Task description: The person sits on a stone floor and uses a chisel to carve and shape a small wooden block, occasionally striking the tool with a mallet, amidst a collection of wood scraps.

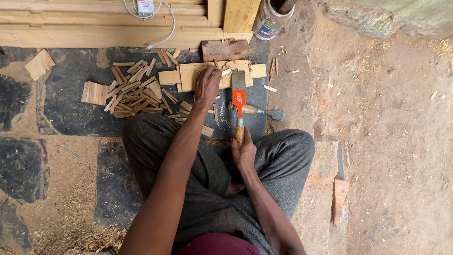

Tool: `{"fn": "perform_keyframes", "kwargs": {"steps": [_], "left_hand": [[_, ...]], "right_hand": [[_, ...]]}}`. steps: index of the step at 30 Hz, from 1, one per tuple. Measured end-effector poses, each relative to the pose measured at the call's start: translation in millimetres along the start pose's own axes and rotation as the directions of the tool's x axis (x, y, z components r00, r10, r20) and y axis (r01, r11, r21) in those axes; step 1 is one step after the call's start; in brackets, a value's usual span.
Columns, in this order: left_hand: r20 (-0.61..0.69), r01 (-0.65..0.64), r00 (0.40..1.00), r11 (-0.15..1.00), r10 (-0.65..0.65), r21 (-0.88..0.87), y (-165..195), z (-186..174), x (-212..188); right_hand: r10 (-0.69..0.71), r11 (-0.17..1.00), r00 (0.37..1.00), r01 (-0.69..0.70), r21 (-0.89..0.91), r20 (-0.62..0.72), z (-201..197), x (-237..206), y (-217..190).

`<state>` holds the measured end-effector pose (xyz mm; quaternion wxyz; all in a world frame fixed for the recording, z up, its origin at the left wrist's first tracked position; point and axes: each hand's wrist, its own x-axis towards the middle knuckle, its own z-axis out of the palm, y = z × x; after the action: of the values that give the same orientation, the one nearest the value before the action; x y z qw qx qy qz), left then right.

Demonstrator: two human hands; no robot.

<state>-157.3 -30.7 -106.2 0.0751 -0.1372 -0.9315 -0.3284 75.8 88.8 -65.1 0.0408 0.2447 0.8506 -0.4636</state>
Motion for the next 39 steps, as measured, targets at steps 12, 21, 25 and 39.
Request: {"fn": "perform_keyframes", "kwargs": {"steps": [12, 21, 25, 39], "left_hand": [[-0.057, 0.006, 0.998, 0.996, -0.011, -0.090, -13.2, 9.7, 4.5], [-0.044, -0.005, 0.999, 0.995, 0.001, -0.097, -11.0, 5.9, 7.1], [-0.020, -0.019, 1.000, 1.000, 0.019, -0.006, -14.4, 13.6, 8.3], [-0.021, -0.196, 0.978, 0.954, 0.206, 0.228, -14.2, 17.1, 4.4]], "right_hand": [[0.093, 0.996, 0.995, -0.093, -0.013, 0.047, -8.1, -4.0, 0.7], [-0.009, 0.999, 1.000, 0.008, 0.040, 0.010, -24.7, -16.0, -3.6], [0.168, 0.967, 0.983, -0.179, 0.183, 0.074, -30.2, -17.9, -15.9], [0.150, 0.918, 0.989, -0.142, 0.370, 0.009, -30.2, -10.4, -20.6]]}}
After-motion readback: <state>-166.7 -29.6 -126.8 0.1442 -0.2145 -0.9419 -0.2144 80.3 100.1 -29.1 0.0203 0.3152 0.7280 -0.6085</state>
